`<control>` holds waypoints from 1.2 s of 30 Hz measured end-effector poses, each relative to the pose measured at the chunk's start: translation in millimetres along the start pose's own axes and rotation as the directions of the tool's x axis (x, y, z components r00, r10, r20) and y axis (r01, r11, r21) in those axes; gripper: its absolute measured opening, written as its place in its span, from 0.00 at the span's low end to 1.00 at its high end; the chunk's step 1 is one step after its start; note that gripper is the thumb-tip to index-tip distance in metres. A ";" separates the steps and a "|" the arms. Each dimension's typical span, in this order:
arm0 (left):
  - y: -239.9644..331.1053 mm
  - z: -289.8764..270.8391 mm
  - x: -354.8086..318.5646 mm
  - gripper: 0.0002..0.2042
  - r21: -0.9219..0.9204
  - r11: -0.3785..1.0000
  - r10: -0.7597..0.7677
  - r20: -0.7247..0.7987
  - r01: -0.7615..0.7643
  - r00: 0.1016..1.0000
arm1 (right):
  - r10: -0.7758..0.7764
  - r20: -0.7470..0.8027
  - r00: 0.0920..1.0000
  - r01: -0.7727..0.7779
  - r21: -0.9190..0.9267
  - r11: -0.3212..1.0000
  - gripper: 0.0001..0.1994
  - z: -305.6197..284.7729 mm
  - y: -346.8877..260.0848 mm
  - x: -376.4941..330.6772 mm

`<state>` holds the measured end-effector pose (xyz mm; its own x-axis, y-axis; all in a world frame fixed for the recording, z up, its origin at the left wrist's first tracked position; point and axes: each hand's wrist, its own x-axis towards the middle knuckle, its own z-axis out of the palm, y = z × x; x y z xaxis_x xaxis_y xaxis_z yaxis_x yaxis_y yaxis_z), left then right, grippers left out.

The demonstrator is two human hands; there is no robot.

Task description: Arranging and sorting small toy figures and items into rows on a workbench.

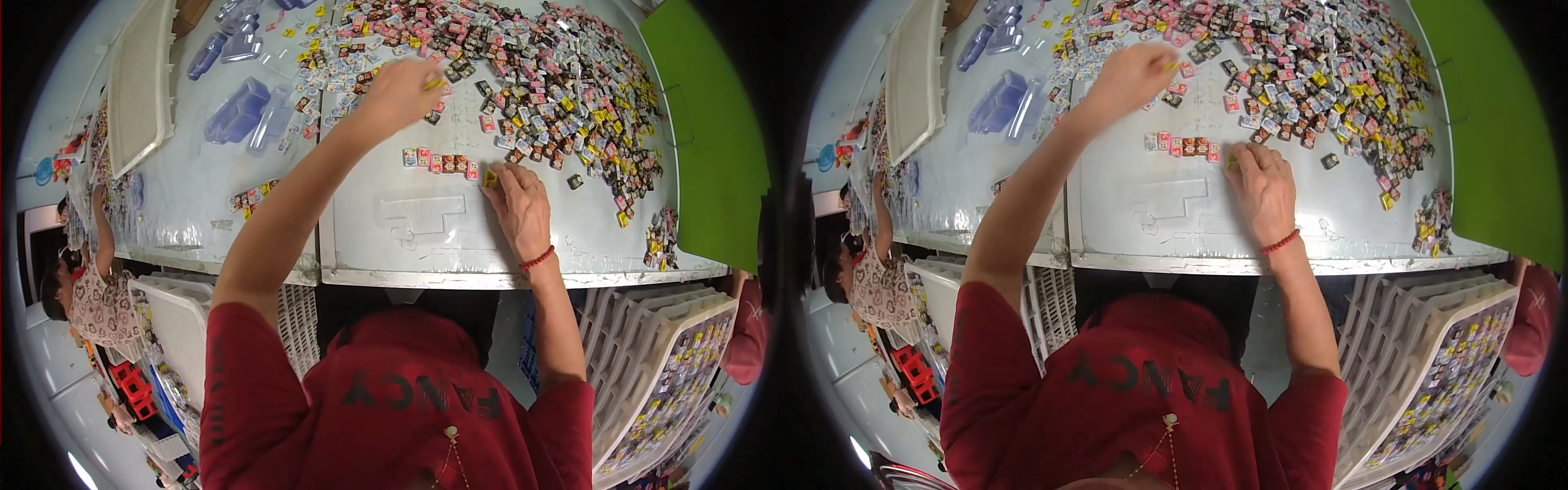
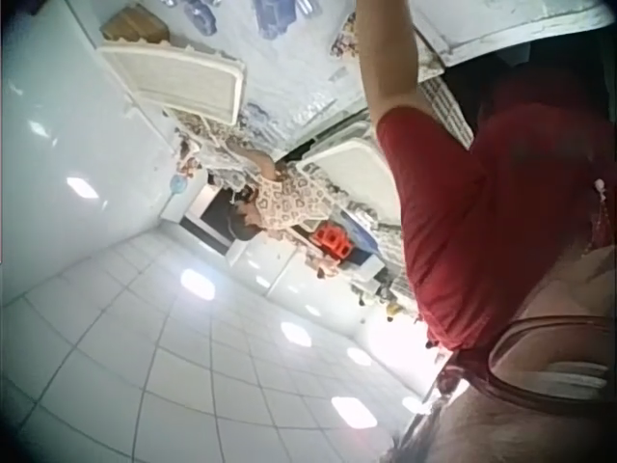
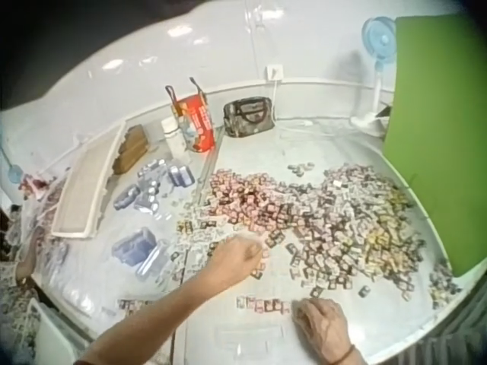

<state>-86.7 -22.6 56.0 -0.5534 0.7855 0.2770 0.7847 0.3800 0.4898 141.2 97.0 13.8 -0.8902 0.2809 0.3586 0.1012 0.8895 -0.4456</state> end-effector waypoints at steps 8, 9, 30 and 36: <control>-11.8 -6.5 -111.9 0.10 -0.060 0.973 -0.218 0.051 0.221 0.975 | -0.110 -0.038 0.993 0.109 -0.018 0.994 0.12 6.0 3.5 -0.6; -11.2 -6.5 -112.3 0.12 -0.028 0.974 -0.220 0.073 0.223 0.973 | -0.113 -0.033 0.993 0.112 -0.021 0.993 0.12 5.7 4.0 -1.5; 0.6 27.0 -94.4 0.23 -0.283 0.945 0.204 0.114 -0.165 0.972 | -0.102 -0.054 0.993 0.103 0.010 0.995 0.19 17.7 3.7 4.7; -18.1 1.1 -107.4 0.23 -0.140 0.970 0.218 0.118 -0.201 0.969 | -0.119 0.028 0.993 0.118 0.029 0.993 0.23 6.5 -3.2 14.1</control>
<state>-41.1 -113.4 16.4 -0.3323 0.9016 0.2771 0.8327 0.1425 0.5350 125.5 95.8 14.9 -0.9079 0.1630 0.3862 -0.0175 0.9058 -0.4234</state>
